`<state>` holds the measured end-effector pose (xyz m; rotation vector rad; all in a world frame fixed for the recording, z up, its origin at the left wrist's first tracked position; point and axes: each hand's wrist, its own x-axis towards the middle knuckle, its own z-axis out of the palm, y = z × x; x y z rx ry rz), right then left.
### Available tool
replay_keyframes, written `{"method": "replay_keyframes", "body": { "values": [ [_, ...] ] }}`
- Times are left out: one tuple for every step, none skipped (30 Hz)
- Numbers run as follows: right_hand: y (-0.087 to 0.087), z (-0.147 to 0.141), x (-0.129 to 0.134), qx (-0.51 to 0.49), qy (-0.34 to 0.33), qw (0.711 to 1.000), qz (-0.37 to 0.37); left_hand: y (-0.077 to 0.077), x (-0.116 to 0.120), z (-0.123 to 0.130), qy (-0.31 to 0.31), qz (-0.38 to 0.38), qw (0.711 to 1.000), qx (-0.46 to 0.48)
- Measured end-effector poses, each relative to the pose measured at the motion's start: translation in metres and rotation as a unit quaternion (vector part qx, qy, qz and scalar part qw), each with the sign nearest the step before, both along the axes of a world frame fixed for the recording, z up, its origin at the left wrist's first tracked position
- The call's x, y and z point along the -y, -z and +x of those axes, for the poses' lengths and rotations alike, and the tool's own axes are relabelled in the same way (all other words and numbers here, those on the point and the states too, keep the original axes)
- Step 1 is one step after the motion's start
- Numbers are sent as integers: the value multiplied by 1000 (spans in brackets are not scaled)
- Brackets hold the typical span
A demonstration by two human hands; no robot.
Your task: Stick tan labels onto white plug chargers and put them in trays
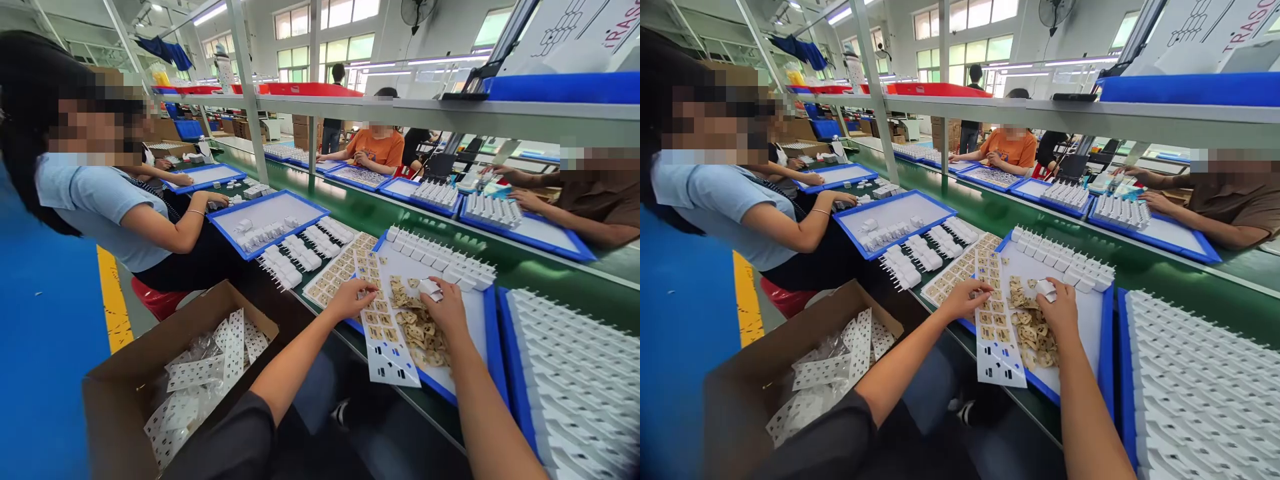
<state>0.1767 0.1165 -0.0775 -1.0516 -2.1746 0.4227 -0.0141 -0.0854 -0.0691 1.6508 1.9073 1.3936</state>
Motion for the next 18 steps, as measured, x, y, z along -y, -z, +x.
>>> {"method": "replay_keyframes", "body": {
  "values": [
    [0,0,0,2,-3,1000,2,0,0,0,2,3,1000,3],
    [-1,0,-1,6,-7,1000,4,0,0,-1,4,5,1000,4],
    [-1,0,-1,11,-9,1000,5,0,0,-1,6,7,1000,4],
    [-2,0,-1,17,-8,1000,4,1,0,-1,10,7,1000,3],
    [-2,0,-2,25,-6,1000,1,1,0,-2,16,8,1000,0],
    [-2,1,-2,33,-2,999,-5,1,0,-2,24,9,1000,-5],
    [-2,2,-3,40,6,999,-13,1,0,-1,35,11,999,-10],
    [-1,3,-5,49,15,998,-22,1,0,-1,46,15,999,-14],
    [-1,5,-7,58,26,997,-33,2,0,-1,55,19,998,-19],
    [-1,7,-9,69,41,996,-42,2,0,-1,63,23,998,-24],
    [-1,9,-11,83,54,994,-52,3,-1,0,70,24,997,-29],
    [-1,12,-14,94,72,991,-59,3,-2,0,78,22,996,-34],
    [-1,15,-18,100,89,989,-64,4,-2,0,87,17,995,-41],
    [0,18,-22,106,100,987,-69,4,-3,0,98,11,994,-48],
    [1,21,-26,109,111,985,-73,4,-4,-1,111,6,992,-57],
    [3,24,-31,114,118,984,-77,3,-5,-1,126,4,990,-66],
    [6,28,-37,118,124,982,-80,3,-6,-2,140,3,987,-76],
    [9,32,-42,117,135,981,-78,3,-6,-2,153,4,984,-88]
  ]
}}
